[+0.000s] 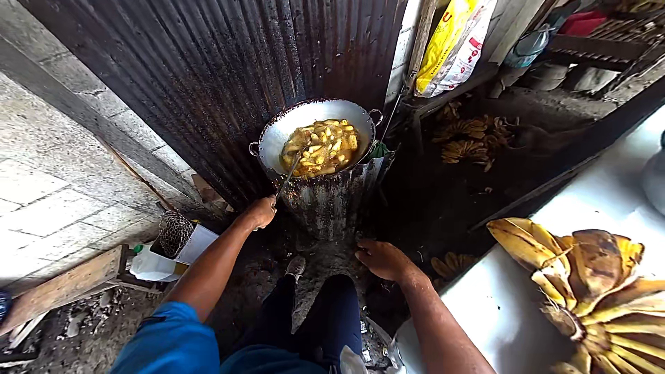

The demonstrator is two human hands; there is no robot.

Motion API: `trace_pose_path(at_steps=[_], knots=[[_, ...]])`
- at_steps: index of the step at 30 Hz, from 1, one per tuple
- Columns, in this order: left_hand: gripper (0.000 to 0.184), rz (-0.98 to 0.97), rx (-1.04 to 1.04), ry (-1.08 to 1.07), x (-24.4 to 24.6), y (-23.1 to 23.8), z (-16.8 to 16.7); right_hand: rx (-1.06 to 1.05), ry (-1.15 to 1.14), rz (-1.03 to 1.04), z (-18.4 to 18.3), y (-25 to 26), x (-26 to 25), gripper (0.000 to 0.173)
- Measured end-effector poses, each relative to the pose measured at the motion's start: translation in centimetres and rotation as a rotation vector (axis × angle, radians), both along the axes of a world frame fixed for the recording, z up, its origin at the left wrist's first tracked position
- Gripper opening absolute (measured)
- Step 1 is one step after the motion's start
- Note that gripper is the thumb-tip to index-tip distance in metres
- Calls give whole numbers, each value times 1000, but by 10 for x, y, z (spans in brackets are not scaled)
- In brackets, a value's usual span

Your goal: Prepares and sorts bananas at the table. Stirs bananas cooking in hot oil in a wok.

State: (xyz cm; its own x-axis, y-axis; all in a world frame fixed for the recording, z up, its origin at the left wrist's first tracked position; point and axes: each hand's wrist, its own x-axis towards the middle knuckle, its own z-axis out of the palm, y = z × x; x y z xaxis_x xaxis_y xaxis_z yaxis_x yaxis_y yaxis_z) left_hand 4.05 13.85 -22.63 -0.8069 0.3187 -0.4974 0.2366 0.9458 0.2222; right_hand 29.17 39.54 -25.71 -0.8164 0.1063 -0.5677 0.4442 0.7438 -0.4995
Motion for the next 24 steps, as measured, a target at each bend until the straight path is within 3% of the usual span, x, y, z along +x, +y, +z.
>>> trace_pose_path(at_steps=[6, 12, 16, 21, 24], knots=[[48, -83, -10, 188, 34, -77, 49, 15, 19, 8, -2, 2, 1, 48], [44, 23, 9, 169, 60, -147, 114, 15, 17, 3, -2, 2, 1, 47], [43, -21, -21, 194, 67, -176, 147, 2, 20, -1, -2, 2, 0, 48], [43, -123, -111, 203, 64, -153, 164, -6, 10, -9, -1, 2, 1, 50], [45, -242, -194, 207, 51, -104, 133, -11, 5, -9, -1, 2, 1, 50]])
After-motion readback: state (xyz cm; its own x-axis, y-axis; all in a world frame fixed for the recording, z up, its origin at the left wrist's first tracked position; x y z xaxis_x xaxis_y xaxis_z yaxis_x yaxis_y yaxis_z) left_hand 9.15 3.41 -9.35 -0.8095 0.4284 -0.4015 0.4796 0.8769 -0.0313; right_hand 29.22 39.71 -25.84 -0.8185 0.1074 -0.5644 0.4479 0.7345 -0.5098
